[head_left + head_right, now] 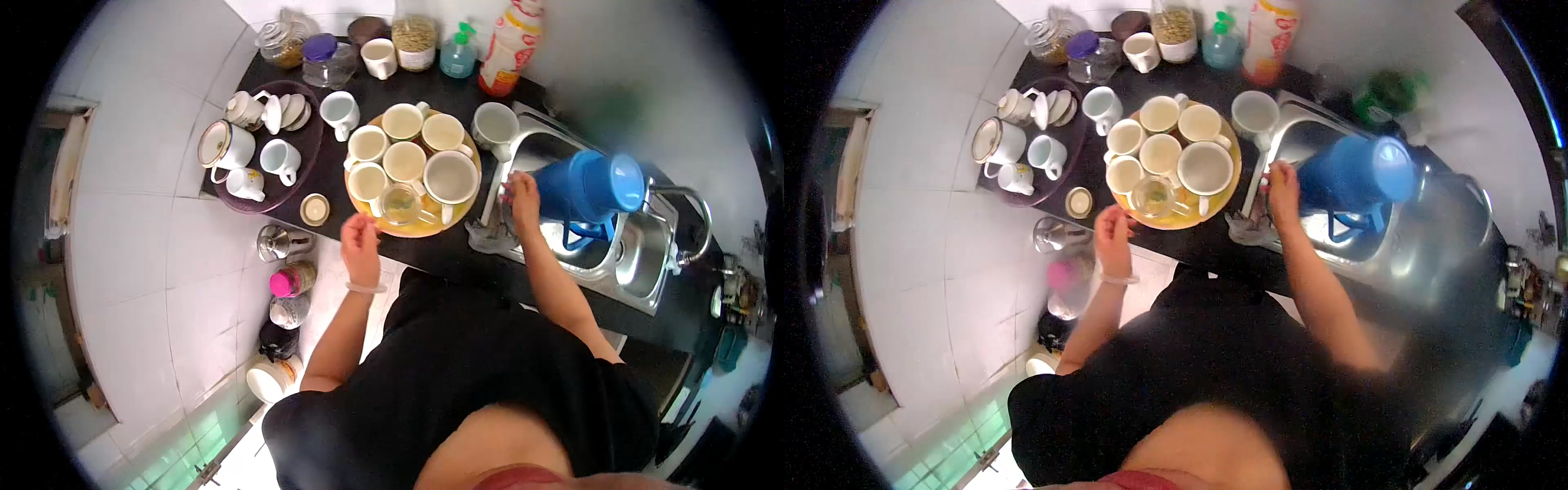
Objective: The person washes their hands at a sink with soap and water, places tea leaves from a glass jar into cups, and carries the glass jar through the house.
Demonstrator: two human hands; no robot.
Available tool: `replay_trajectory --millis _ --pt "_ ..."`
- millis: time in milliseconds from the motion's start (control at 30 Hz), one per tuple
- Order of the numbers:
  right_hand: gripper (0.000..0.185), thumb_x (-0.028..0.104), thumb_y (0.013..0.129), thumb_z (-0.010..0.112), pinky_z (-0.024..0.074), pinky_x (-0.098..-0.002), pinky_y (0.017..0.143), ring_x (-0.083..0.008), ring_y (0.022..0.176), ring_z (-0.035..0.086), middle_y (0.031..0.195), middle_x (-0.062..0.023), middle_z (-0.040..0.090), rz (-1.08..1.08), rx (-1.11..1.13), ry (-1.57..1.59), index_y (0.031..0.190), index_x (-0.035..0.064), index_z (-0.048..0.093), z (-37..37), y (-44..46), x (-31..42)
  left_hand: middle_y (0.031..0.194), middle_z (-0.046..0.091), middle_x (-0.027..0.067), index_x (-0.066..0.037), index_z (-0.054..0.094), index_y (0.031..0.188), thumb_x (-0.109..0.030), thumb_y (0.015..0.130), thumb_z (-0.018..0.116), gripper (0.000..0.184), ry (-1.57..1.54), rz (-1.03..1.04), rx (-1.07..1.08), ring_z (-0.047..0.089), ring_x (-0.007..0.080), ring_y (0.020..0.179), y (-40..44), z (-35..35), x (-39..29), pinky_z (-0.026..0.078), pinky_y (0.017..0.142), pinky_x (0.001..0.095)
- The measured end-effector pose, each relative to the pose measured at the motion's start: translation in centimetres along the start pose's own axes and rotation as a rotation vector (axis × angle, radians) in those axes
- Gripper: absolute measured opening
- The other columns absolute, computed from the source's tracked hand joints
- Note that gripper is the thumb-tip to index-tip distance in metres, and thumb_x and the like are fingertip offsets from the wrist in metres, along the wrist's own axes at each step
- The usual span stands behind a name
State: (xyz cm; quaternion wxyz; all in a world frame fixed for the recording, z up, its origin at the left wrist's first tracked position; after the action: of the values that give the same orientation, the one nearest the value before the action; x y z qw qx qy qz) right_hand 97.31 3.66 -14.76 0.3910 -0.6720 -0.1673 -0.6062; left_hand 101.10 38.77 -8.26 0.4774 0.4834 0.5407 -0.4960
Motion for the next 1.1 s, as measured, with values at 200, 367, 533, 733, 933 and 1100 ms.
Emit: replay_trajectory --millis 200,367,533,733,933,1100 --pt "0.024 0.017 0.089 0.053 0.0482 -0.0256 0.065 -0.0135 0.079 0.058 0.093 -0.0059 0.059 0.069 0.244 -0.127 0.108 0.0017 0.052 -4.6 -8.2 -3.4 0.105 0.053 0.0092 0.000 0.039 0.120 -0.007 0.083 0.060 0.044 -0.005 0.111 -0.007 0.052 0.0131 0.088 2.1 1.5 -1.1 0.043 0.078 0.0239" --pt "0.019 0.015 0.090 0.053 0.0467 -0.0247 0.067 -0.0124 0.078 0.058 0.092 -0.0049 0.061 0.104 0.249 -0.170 0.103 0.0012 0.054 -7.1 -9.3 -4.0 0.109 0.051 0.0099 -0.001 0.037 0.122 -0.010 0.080 0.066 0.052 0.090 0.155 -0.098 0.050 0.0153 0.095 3.1 1.7 -0.6 0.043 0.081 0.0271" --pt "0.017 0.015 0.089 0.053 0.0445 -0.0224 0.068 -0.0104 0.079 0.058 0.090 -0.0044 0.062 0.005 0.363 -0.096 0.099 0.0007 0.056 -7.4 -7.7 -2.1 0.111 0.051 0.0113 -0.001 0.034 0.125 -0.015 0.076 0.071 0.063 0.202 0.208 -0.170 0.051 0.0171 0.097 4.5 1.8 -2.6 0.044 0.080 0.0282" --pt "0.018 0.017 0.089 0.056 0.0454 -0.0256 0.068 -0.0111 0.076 0.057 0.081 -0.0032 0.061 -0.008 0.380 -0.271 0.094 0.0001 0.058 -8.3 -7.5 -1.2 0.124 0.043 0.0185 -0.004 0.022 0.135 -0.028 0.067 0.079 0.092 0.406 0.259 -0.199 0.043 0.0276 0.114 9.6 0.7 -5.8 0.036 0.092 0.0379" --pt "0.017 0.017 0.089 0.056 0.0461 -0.0259 0.070 -0.0122 0.076 0.059 0.084 -0.0049 0.063 0.062 0.338 -0.273 0.094 0.0003 0.057 -8.4 -10.0 -2.3 0.138 0.022 0.0295 0.004 0.005 0.138 -0.040 0.056 0.082 0.120 0.649 0.274 -0.227 0.025 0.0380 0.129 19.9 -0.1 -7.2 0.022 0.107 0.0414" --pt "0.019 0.017 0.089 0.055 0.0472 -0.0265 0.071 -0.0144 0.078 0.060 0.088 -0.0074 0.063 0.101 0.151 -0.252 0.096 0.0001 0.057 -6.2 -11.0 -1.1 0.138 0.025 0.0274 0.001 0.007 0.138 -0.043 0.056 0.081 0.119 0.739 0.265 -0.157 0.026 0.0383 0.129 29.9 -0.3 -7.4 0.024 0.107 0.0412"
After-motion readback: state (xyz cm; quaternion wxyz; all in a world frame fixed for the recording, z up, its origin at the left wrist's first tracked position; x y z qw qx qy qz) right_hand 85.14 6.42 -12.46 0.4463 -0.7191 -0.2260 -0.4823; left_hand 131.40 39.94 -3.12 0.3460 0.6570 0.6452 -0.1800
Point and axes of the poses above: each hand's wrist, its own y-axis towards the middle knuckle, its own z-axis out of the palm, x = y × z, the point moved 5 cm from there along y, towards the middle knuckle
